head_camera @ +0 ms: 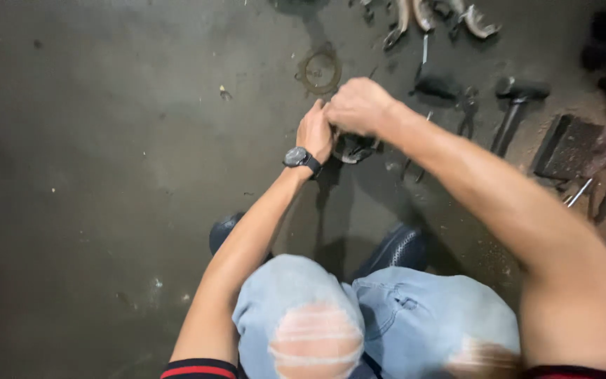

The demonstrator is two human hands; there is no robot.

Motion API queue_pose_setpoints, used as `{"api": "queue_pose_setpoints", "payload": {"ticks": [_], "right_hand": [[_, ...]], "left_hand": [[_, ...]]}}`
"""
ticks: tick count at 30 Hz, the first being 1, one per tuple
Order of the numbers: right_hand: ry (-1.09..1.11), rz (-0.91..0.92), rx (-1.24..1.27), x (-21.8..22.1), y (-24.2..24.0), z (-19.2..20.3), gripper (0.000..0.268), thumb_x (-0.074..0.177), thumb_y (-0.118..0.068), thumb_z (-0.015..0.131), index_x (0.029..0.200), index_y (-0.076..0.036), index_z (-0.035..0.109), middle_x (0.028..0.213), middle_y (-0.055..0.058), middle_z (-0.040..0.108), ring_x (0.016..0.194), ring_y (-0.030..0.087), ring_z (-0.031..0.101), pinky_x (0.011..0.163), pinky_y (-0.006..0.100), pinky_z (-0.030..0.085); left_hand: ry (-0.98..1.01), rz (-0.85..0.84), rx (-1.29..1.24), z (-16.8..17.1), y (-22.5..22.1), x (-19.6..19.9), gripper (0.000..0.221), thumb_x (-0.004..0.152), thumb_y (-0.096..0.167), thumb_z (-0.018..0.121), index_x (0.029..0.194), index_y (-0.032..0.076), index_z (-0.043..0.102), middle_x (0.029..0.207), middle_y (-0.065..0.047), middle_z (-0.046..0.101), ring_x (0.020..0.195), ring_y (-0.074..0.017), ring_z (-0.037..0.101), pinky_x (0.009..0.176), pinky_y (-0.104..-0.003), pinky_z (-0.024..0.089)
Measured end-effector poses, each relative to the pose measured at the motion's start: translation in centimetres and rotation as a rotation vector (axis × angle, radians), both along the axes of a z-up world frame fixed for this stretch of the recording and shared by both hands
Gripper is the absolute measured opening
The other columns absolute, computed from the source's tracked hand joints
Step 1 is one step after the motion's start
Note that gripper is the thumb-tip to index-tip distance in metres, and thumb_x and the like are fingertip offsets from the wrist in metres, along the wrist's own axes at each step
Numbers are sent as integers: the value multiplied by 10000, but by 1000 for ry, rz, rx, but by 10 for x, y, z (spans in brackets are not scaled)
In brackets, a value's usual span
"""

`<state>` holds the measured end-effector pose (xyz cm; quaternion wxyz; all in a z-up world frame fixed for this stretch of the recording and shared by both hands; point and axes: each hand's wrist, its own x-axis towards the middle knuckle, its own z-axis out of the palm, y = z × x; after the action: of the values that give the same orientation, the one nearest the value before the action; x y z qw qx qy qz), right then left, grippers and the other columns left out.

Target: The person sits on the workshop floor and assembles a drum brake: they fit brake shoes onto a backing plate, position springs and small hardware by hand, and use pliers to hook and tension the spring between the shoes. They handle the shoe assembly repeatedly, turning it over to seat the parts.

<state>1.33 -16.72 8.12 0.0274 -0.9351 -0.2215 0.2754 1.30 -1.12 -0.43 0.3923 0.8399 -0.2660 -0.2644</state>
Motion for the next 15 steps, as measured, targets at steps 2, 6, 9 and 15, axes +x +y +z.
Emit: {"api": "queue_pose_setpoints", "payload": {"ticks": [2,6,9,15], "right_hand": [[-37,-57,-27,-16,-6,7,111,823,-170,676,783,-114,763,810,134,753,779,329,747,665,449,587],[-215,-440,-5,-76,-25,29,68,796,-126,708,820,-83,754,787,170,730,777,380,723,692,489,573],[-224,-805,61,-113,-36,52,178,906,-184,728,882,-9,750,839,232,718,800,423,703,741,518,557],[140,-1265,170,-143,-26,22,207,948,-198,616,1041,-55,735,845,189,732,736,384,739,709,495,584]], "left_hand": [[-60,-4,-25,4,3,0,262,818,54,669,1069,-9,629,1127,-265,610,984,-470,637,844,-523,533],[-79,-163,77,10,16,1,381,911,254,754,1175,16,616,1218,-284,564,1081,-462,603,907,-539,519],[-378,-367,-98,33,12,2,620,818,301,815,1336,62,570,1386,-260,511,1266,-437,510,960,-569,477],[-729,-787,147,47,-4,-7,1216,489,486,916,1465,-25,404,1373,-184,488,1271,-333,480,1012,-607,422]]}}
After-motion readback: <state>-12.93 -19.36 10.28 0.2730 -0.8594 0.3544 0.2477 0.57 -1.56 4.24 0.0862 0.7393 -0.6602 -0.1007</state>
